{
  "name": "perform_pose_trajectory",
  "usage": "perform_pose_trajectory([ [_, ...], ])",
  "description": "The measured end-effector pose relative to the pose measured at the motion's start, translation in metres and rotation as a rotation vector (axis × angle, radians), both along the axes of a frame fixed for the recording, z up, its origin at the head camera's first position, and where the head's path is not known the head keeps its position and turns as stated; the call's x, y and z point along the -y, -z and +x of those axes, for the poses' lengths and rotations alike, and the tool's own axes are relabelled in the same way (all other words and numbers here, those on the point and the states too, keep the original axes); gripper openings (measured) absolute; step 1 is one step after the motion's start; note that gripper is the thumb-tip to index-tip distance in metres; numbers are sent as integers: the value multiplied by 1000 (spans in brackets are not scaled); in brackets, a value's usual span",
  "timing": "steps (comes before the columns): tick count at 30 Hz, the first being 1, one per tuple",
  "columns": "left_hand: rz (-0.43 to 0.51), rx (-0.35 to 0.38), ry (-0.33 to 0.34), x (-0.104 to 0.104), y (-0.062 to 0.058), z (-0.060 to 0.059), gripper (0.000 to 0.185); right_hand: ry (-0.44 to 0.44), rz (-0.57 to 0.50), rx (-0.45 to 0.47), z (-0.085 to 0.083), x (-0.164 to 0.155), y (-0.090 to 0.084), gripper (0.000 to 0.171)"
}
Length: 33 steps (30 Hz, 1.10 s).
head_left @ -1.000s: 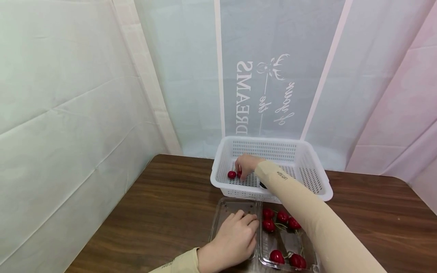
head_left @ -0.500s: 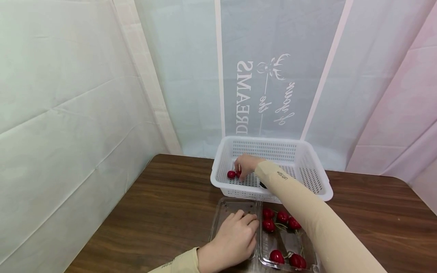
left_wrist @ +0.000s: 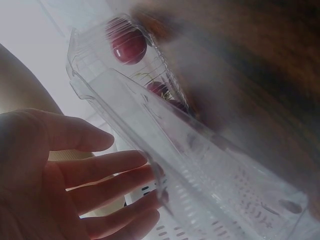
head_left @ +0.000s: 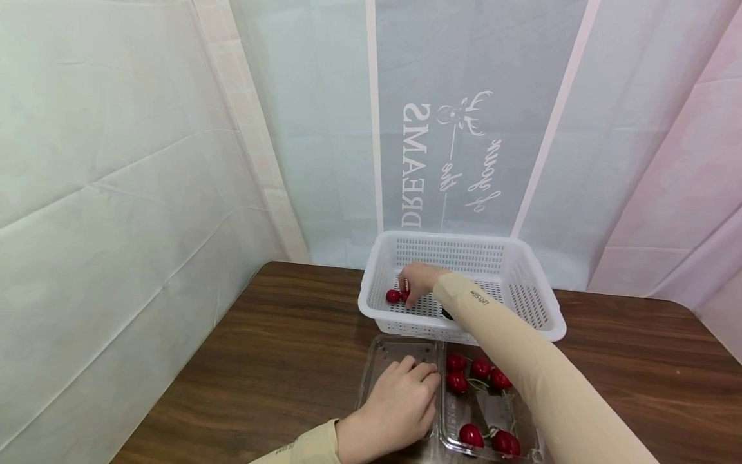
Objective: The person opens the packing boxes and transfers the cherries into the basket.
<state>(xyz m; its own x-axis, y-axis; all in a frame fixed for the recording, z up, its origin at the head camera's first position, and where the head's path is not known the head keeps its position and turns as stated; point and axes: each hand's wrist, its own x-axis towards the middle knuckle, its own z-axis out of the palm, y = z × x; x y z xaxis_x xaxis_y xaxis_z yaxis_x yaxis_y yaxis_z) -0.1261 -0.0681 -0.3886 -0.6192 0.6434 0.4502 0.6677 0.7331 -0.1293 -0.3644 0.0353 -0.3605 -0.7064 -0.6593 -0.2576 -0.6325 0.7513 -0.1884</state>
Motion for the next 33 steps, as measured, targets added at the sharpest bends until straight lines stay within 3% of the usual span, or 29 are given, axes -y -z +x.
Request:
perform_pose_trajectory([
  [16,-3,32,7,0,-2,0,18,4,-5,-1,-1,-1,-3,29],
  [33,33,26,21,-2,0,0,16,-53,-2,-96,7,-18,-43,14],
])
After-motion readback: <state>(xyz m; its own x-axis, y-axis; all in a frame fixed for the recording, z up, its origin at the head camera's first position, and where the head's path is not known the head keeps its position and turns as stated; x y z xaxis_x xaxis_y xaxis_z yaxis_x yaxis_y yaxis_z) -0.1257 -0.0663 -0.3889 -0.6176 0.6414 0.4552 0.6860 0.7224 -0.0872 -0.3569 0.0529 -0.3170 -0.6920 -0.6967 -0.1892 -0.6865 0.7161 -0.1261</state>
